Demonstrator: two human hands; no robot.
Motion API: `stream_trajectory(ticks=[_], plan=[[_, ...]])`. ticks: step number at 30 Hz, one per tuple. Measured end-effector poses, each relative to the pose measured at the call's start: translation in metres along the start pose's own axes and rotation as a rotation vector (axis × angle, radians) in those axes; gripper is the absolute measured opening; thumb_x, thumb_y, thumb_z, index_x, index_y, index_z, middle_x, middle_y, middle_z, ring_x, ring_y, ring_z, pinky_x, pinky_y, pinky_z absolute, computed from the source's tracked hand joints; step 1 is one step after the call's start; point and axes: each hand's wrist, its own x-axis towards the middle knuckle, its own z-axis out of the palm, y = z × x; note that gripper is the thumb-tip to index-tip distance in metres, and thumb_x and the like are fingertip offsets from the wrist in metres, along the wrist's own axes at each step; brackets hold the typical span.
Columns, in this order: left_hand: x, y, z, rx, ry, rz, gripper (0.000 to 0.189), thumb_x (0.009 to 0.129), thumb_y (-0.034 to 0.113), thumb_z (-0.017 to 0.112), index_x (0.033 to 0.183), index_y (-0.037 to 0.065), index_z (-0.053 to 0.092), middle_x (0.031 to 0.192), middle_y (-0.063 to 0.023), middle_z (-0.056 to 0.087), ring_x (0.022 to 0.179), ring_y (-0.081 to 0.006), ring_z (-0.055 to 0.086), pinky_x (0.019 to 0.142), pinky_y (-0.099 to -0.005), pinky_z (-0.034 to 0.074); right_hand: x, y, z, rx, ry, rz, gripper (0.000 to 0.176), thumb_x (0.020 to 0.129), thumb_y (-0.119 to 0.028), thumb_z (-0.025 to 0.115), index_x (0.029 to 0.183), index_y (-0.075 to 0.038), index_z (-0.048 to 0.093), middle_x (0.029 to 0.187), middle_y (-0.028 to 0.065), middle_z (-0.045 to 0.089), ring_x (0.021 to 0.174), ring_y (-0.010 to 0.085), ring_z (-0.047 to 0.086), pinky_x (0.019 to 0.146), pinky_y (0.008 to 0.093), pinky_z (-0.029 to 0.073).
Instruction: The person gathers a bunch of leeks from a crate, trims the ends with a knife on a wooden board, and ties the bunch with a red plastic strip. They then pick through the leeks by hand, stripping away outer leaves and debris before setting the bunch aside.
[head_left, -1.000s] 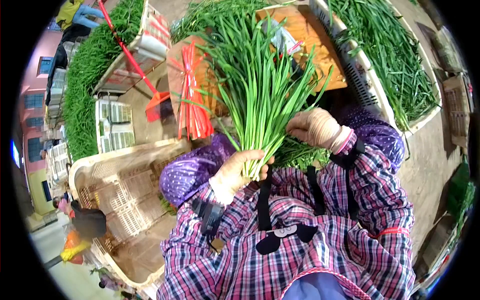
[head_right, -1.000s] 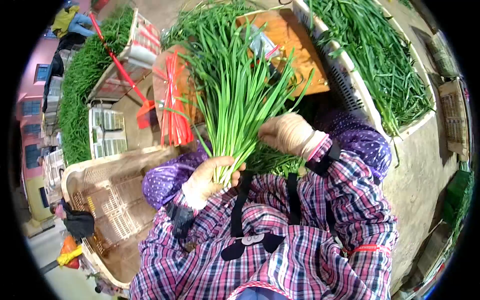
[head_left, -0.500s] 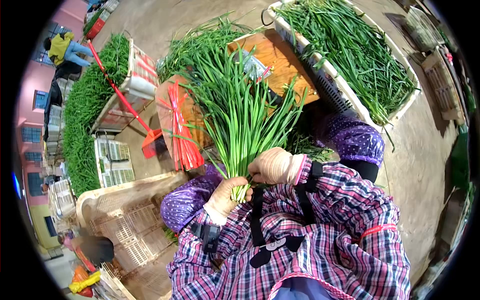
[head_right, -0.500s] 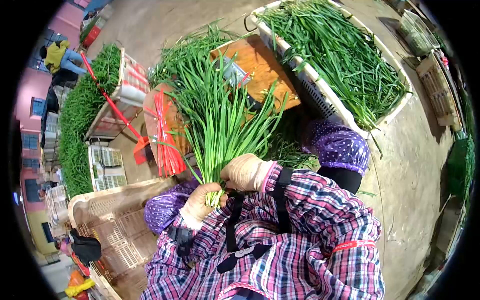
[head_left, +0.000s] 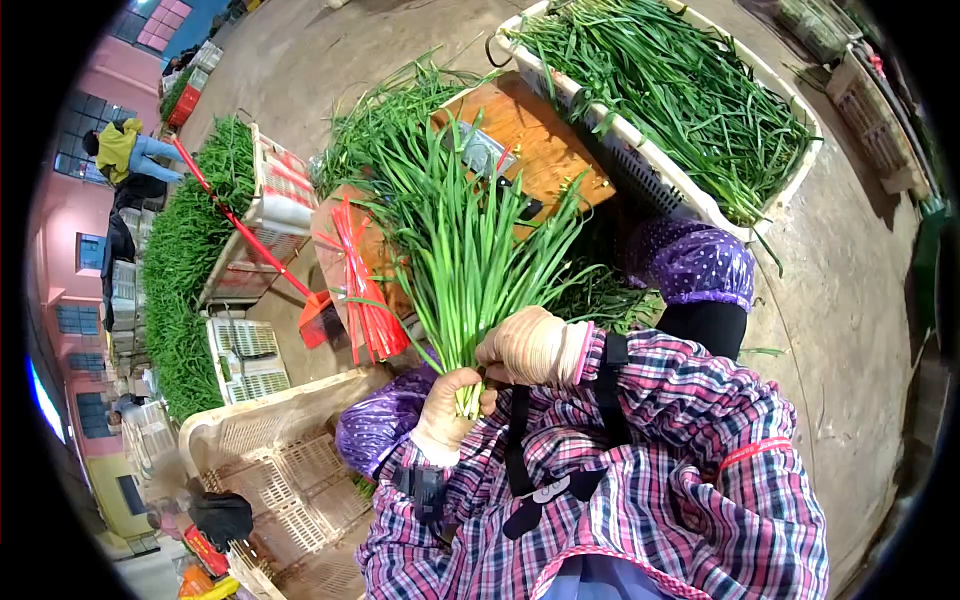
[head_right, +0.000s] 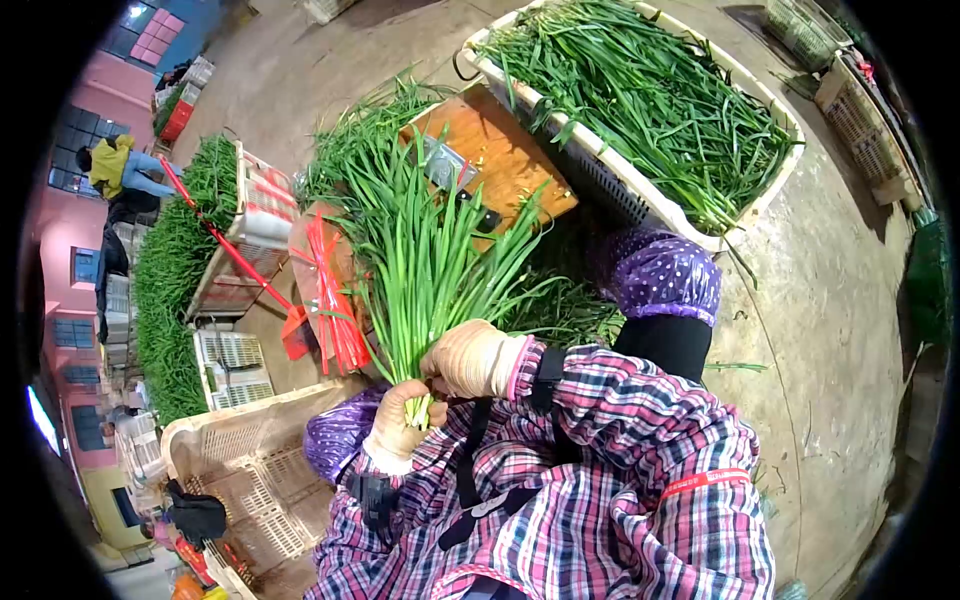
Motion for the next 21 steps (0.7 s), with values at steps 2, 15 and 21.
stream_trajectory(ticks=[2, 15, 21], plan=[[-0.005, 0.003, 0.002, -0.128, 0.048, 0.005, 0.012, 0.077, 0.013, 0.062, 0.082, 0.004, 0.057, 0.069, -0.0078, 0.057, 0.060, -0.0204, 0.057, 0.054, -0.0328, 0.045, -0.004, -0.011, -0.006, 0.013, 0.019, 0.048, 0.018, 0.078, -0.030, 0.061, 0.087, -0.014, 0.065, 0.073, 0.0075, 0.063, 0.069, 0.0288, 0.062, 0.059, 0.0379, 0.048], [-0.035, 0.025, 0.012, -0.375, -0.156, 0.081, 0.027, 0.074, 0.020, 0.063, 0.088, -0.002, 0.052, 0.070, -0.0074, 0.049, 0.054, -0.0147, 0.043, 0.048, -0.0280, 0.033, -0.042, -0.012, 0.002, 1.009, 0.429, 0.007, 0.010, 0.082, -0.008, 0.065, 0.089, -0.001, 0.063, 0.081, 0.0009, 0.064, 0.076, 0.0071, 0.058, 0.069, 0.0229, 0.048], [-0.051, 0.032, 0.013, -0.341, -0.189, 0.161, 0.028, 0.073, 0.020, 0.063, 0.084, -0.001, 0.049, 0.069, -0.0061, 0.045, 0.052, -0.0124, 0.041, 0.046, -0.0260, 0.031, -0.085, 0.006, -0.037, 0.873, 0.632, 0.105, 0.022, 0.081, -0.006, 0.066, 0.102, 0.000, 0.061, 0.092, 0.0026, 0.063, 0.081, 0.0065, 0.056, 0.072, 0.0216, 0.047]])
